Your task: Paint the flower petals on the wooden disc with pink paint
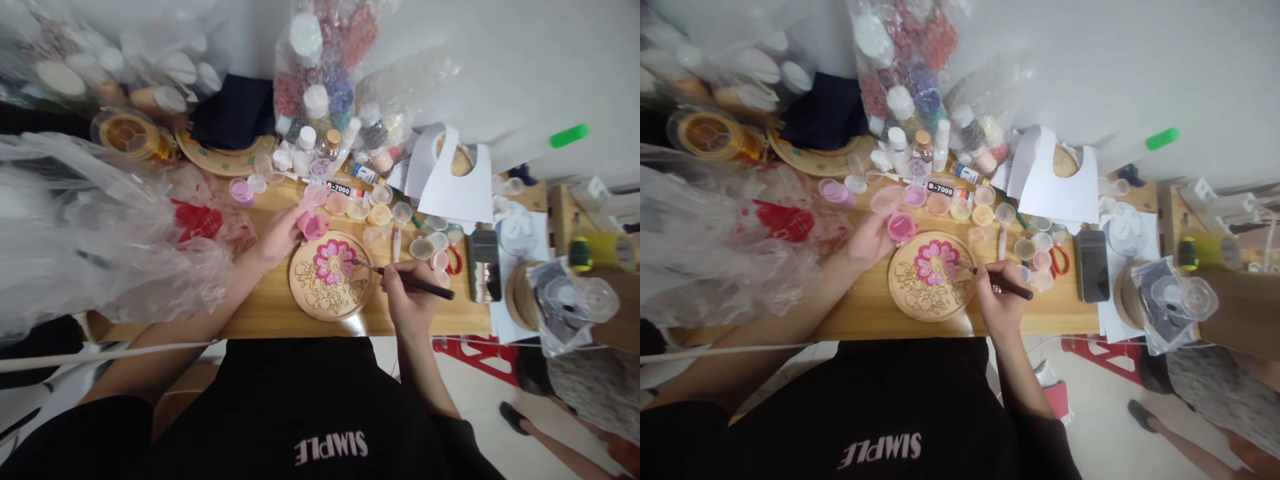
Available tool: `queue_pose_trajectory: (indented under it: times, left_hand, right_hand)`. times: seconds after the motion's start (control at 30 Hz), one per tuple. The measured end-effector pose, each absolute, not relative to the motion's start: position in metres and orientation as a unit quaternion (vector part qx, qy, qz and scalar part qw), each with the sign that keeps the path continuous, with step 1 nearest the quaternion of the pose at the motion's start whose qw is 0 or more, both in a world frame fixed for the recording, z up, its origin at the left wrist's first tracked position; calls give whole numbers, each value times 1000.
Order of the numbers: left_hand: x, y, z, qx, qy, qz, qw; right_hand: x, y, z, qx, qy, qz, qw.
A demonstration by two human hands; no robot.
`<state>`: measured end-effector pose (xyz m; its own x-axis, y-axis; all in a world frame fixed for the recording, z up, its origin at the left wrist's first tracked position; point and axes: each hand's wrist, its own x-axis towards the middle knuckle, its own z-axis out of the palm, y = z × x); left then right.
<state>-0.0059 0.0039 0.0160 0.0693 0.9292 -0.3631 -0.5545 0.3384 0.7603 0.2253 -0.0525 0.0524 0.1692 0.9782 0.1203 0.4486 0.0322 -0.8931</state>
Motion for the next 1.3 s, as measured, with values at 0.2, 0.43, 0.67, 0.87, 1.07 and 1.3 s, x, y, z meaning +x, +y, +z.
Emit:
queue_pose_trajectory:
  times: [0.2,0.43,0.67,0.87,1.07,1.3]
  left_hand:
    - [-6,4,17,214,431,534,696]
    - [-5,4,18,219,431,528,698]
    - [-4,4,20,222,436,527,695]
    - [-5,4,20,222,435,527,696]
    - [-4,4,21,213,443,524,696]
    - [-4,4,23,213,440,527,695]
  right_hand:
    - [226,-53,53,-621,-580,298,435]
    - [228,-48,54,-635,-564,278,448]
    - [227,-48,52,-635,-565,287,441]
    - [229,-51,52,-635,-560,293,444]
    - [229,-52,51,-631,-561,305,440]
    - [227,-54,51,-630,-561,314,435]
